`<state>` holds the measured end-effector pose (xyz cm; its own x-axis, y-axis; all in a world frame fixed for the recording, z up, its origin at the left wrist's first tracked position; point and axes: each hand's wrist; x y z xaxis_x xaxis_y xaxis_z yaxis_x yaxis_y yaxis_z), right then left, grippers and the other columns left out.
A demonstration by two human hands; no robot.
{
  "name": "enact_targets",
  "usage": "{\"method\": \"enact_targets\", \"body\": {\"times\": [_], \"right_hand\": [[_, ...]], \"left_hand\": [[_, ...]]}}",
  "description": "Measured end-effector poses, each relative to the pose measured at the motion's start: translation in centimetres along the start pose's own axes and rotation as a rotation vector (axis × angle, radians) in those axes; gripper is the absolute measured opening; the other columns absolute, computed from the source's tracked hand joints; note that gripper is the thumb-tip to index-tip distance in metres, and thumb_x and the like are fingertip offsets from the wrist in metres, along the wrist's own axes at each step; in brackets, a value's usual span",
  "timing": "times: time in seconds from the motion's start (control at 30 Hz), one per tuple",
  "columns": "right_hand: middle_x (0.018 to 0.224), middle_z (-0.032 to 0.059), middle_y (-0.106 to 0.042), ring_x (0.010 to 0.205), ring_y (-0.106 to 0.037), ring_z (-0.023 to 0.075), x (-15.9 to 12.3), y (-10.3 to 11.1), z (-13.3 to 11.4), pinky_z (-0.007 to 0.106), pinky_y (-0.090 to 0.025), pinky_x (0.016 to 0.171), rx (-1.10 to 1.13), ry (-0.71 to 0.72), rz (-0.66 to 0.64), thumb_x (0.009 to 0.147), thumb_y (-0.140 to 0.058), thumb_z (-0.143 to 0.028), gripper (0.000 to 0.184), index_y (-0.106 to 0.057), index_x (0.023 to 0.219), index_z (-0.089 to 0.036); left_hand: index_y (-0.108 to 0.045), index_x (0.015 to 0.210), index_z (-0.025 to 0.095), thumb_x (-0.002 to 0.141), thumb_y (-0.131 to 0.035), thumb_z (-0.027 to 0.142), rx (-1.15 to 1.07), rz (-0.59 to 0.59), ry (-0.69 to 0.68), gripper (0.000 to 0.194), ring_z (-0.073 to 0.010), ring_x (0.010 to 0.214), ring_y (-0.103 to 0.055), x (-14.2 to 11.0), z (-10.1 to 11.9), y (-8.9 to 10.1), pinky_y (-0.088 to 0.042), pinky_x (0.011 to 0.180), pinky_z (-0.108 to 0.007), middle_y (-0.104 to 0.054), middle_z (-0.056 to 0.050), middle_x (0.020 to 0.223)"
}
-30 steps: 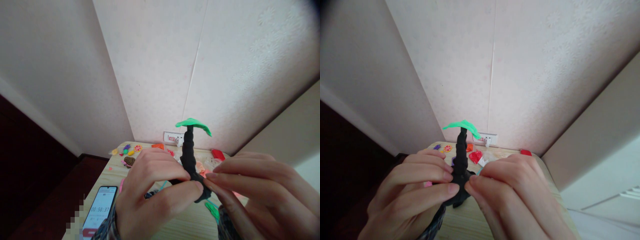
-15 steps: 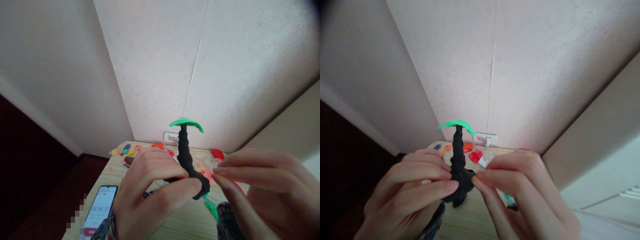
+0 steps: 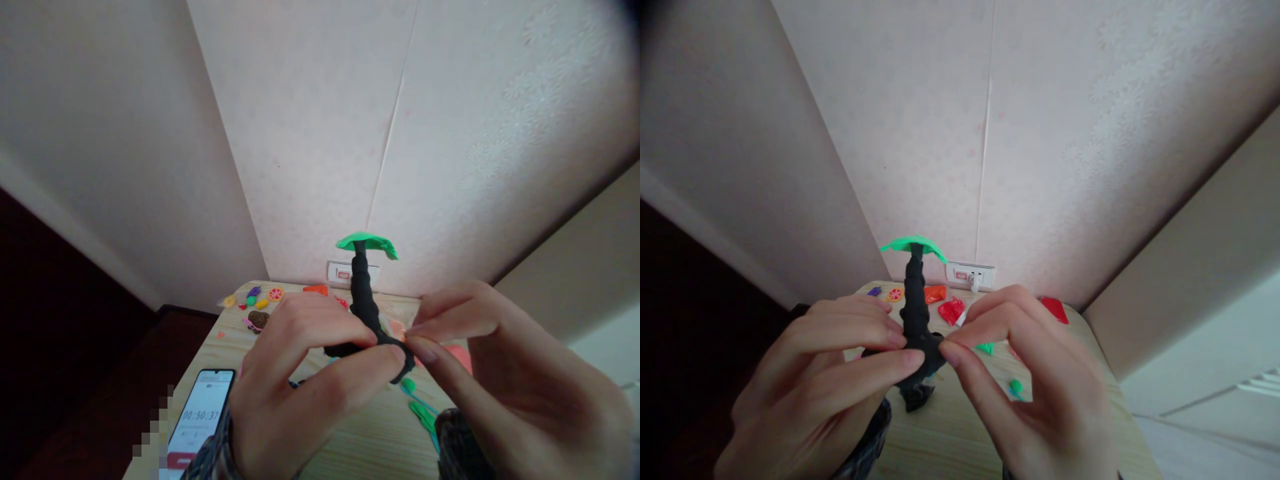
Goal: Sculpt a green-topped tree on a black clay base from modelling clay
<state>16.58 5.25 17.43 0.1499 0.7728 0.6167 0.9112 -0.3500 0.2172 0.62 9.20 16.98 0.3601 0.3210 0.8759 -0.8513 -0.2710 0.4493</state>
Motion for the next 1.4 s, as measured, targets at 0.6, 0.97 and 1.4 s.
{"method": "enact_targets", "body": {"times": [0.6,0.97,1.4], "right_hand": [[0.072,-0.0001,-0.065,0.067,-0.062,0.0135,0.4,0.7,-1.0,0.029,-0.047,0.063,-0.487,0.412,0.104,0.077,-0.065,-0.016,0.007,-0.063,0.073,-0.021],[0.07,-0.001,-0.054,0.065,-0.055,0.013,0.2,1.2,0.8,0.021,-0.047,0.052,0.252,-0.229,-0.074,0.085,-0.057,-0.03,0.016,-0.054,0.071,-0.023],[0.093,0.0031,-0.063,0.088,-0.061,0.0147,0.2,0.5,0.6,0.023,-0.052,0.077,-0.266,0.384,-0.13,0.082,-0.058,-0.011,0.02,-0.059,0.098,-0.023]], "left_hand": [[-0.065,0.092,0.023,0.088,-0.057,0.024,0.037,0.04,0.079,0.009,-0.0106,0.084,-0.062,0.1,1.1,-0.2,-0.053,0.084,-0.028,-0.065,0.003,0.089],[-0.066,0.09,0.026,0.087,-0.058,0.022,0.03,0.073,0.069,0.01,-0.0118,0.078,-0.062,0.4,0.7,0.1,-0.054,0.084,-0.032,-0.065,0.003,0.086],[-0.061,0.1,0.027,0.087,-0.058,0.025,0.025,0.362,0.049,0.013,-0.0126,0.071,-0.063,0.4,1.1,-1.5,-0.058,0.071,-0.032,-0.065,0.004,0.079]]}}
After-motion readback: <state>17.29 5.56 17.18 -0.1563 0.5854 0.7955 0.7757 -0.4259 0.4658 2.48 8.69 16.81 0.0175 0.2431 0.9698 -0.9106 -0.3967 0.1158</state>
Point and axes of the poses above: each hand's wrist, its own x-axis towards the middle knuckle, its own y-axis out of the back of the hand, z = x × y
